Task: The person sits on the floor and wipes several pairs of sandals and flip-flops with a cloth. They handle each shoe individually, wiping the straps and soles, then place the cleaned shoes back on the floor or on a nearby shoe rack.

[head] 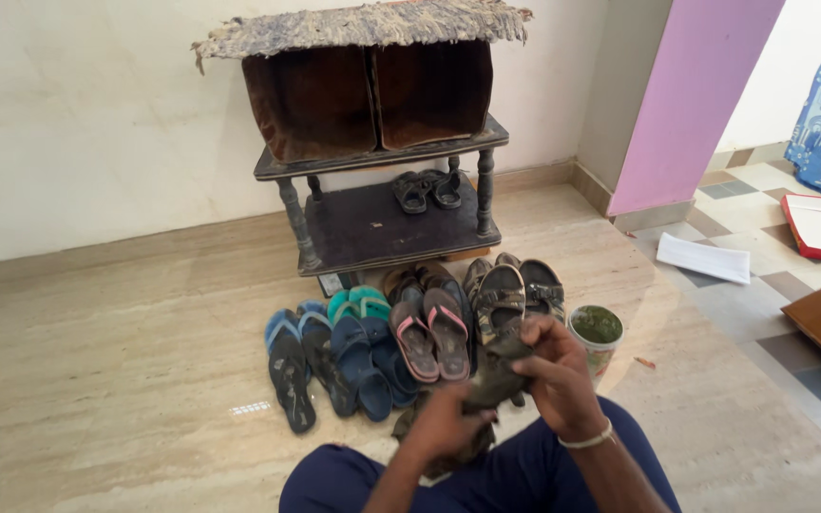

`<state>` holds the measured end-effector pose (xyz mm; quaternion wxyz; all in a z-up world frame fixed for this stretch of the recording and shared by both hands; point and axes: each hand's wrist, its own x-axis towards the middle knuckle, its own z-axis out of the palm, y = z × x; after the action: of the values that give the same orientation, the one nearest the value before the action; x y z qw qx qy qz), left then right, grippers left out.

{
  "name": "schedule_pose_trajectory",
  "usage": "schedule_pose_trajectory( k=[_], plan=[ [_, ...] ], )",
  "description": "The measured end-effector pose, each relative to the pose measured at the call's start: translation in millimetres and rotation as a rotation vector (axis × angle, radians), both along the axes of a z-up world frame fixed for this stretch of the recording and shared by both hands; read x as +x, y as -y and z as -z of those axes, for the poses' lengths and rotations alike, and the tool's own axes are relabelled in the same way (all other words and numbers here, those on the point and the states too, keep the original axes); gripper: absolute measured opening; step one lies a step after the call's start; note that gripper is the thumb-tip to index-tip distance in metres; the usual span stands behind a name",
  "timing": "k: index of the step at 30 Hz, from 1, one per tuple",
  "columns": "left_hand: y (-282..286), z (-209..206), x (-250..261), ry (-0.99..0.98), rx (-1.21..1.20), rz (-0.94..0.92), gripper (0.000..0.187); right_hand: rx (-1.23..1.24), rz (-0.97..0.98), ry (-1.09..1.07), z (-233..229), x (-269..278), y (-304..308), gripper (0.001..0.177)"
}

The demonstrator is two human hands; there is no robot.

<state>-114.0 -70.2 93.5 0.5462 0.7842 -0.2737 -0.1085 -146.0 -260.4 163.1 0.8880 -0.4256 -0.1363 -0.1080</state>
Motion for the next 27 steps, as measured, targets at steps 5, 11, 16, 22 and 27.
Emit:
schedule_pose_trajectory(
  k=[5, 11, 16, 22, 27],
  plan=[
    [-34.1, -93.0, -47.8, 0.151, 0.009, -0.273, 0.046, -0.153, -0.045, 0.107, -11.0, -21.3, -22.4, 0.033],
    [-38.6, -151.3, -82.8, 0.185, -0.083, -0.339, 0.040, -0.518, 0.030, 0.247, -17.6, -24.5, -27.7, 0.020],
    [-39.3, -168.6, -77.3, 0.399, -0.067, -0.441, 0.035, -0.769, -0.073, 0.325, -46.1, -30.5, -33.6, 0.059],
    [-57.8, -180.3, -30.3, 0.187, -0.088, -0.116, 0.032, -0.651, -0.041, 0.092, -37.6, 7.6, -49.0, 0.058],
    [-74.3, -185.1, 48.2, -0.247, -0.489, 0.271, 0.033, -0.597, 0.170, 0.126, -36.6, 70.3, -35.5, 0.037]
  ],
)
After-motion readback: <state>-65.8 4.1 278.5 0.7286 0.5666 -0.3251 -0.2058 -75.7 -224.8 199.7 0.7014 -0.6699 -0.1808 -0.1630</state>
